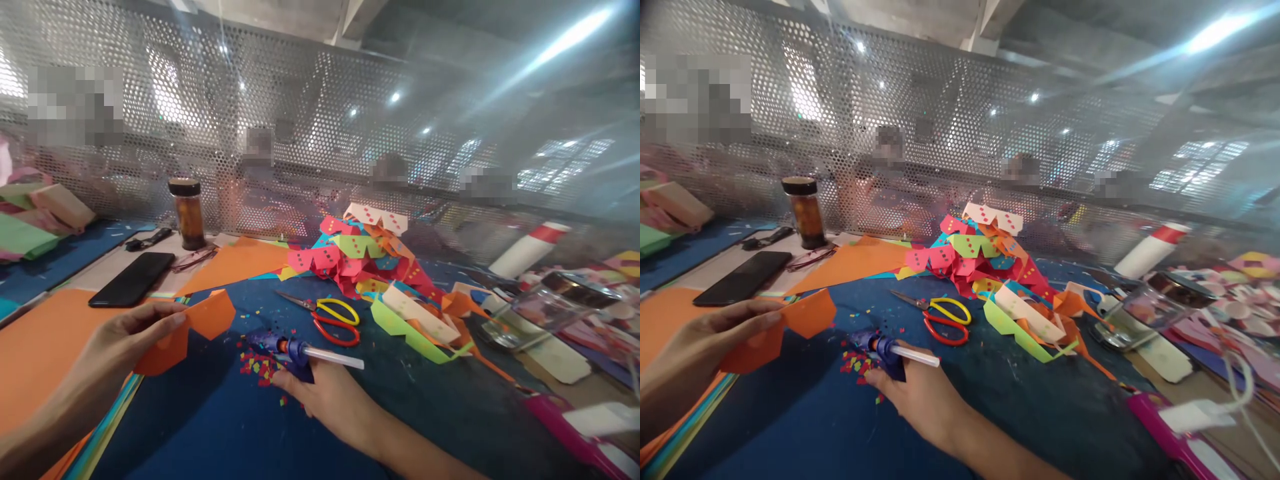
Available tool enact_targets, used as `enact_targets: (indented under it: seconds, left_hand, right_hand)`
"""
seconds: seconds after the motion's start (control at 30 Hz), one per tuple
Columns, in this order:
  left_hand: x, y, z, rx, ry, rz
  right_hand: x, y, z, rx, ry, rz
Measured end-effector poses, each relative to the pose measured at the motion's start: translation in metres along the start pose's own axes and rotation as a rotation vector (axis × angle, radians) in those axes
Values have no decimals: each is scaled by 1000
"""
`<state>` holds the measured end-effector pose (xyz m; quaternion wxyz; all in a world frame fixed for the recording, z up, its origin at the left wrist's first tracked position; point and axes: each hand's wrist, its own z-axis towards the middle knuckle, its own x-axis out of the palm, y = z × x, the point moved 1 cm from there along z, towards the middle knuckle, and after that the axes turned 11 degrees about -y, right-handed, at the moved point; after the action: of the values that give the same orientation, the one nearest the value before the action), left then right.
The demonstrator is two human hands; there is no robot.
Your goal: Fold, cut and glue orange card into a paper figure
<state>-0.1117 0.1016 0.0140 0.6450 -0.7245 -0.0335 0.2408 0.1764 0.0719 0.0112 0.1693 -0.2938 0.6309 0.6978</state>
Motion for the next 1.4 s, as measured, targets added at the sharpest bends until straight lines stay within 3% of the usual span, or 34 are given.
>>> enact_targets:
  seconds: [0.13, 0.67, 0.9, 1.4]
  left_hand:
    - [-1, 9, 4, -69, 30, -82]
    - [-1, 15, 4, -54, 96, -90]
    - [0, 9, 1, -43, 62, -104]
    - [3, 7, -3, -53, 60, -126]
  right_hand:
    - [1, 1, -1, -5, -7, -14]
    - [5, 4, -1, 51, 12, -59]
    - [7, 4, 1, 54, 10, -97]
    - [9, 5, 4, -40, -30, -189]
